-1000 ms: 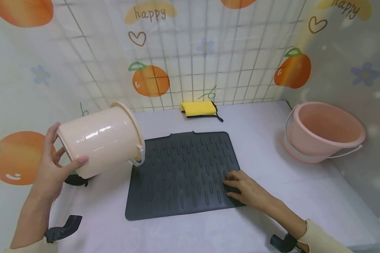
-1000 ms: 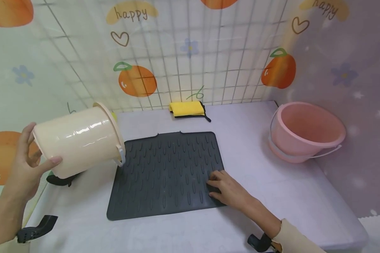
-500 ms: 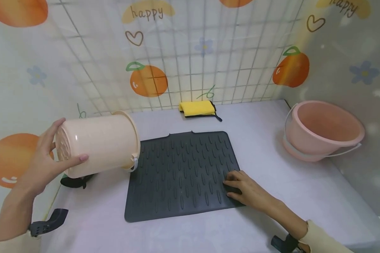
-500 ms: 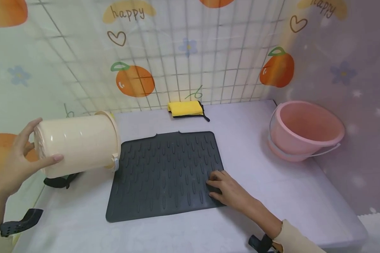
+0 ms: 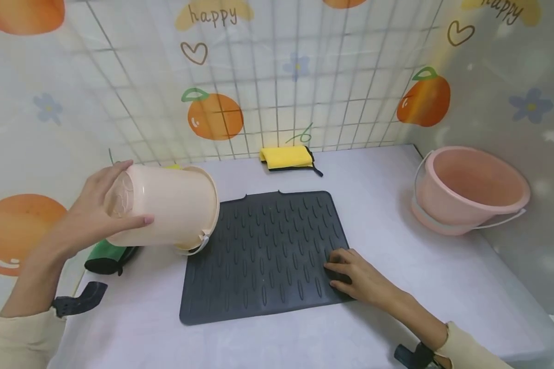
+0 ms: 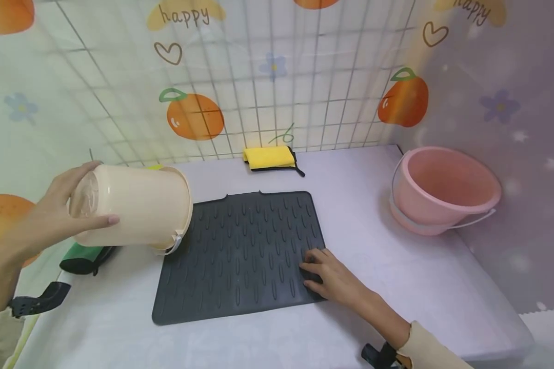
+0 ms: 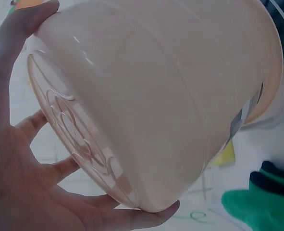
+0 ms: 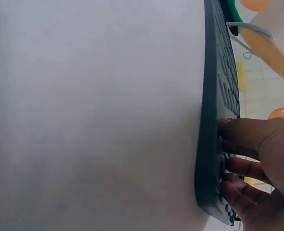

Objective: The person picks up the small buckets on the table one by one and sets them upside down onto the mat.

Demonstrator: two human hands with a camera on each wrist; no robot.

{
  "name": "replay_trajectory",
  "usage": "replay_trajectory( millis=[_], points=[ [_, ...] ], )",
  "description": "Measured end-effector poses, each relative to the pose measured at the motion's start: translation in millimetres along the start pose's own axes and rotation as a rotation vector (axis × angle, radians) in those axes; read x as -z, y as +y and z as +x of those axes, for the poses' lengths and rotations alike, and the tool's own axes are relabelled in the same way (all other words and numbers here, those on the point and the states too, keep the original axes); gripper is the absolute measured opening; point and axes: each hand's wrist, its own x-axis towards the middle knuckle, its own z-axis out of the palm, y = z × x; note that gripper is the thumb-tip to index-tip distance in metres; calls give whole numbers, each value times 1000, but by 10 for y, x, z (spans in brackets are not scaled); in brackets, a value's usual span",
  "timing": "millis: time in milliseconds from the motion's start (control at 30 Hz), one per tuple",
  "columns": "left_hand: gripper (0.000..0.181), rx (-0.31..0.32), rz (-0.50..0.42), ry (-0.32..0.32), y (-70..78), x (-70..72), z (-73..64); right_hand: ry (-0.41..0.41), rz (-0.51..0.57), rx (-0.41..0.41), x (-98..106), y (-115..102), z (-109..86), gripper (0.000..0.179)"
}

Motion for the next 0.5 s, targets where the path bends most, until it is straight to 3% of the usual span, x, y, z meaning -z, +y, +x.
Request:
replay_trajectory(
  millis=[500],
  points=[
    [112, -82, 155, -90, 280, -378, 421, 6, 19, -34, 0, 0, -32, 41]
  ],
)
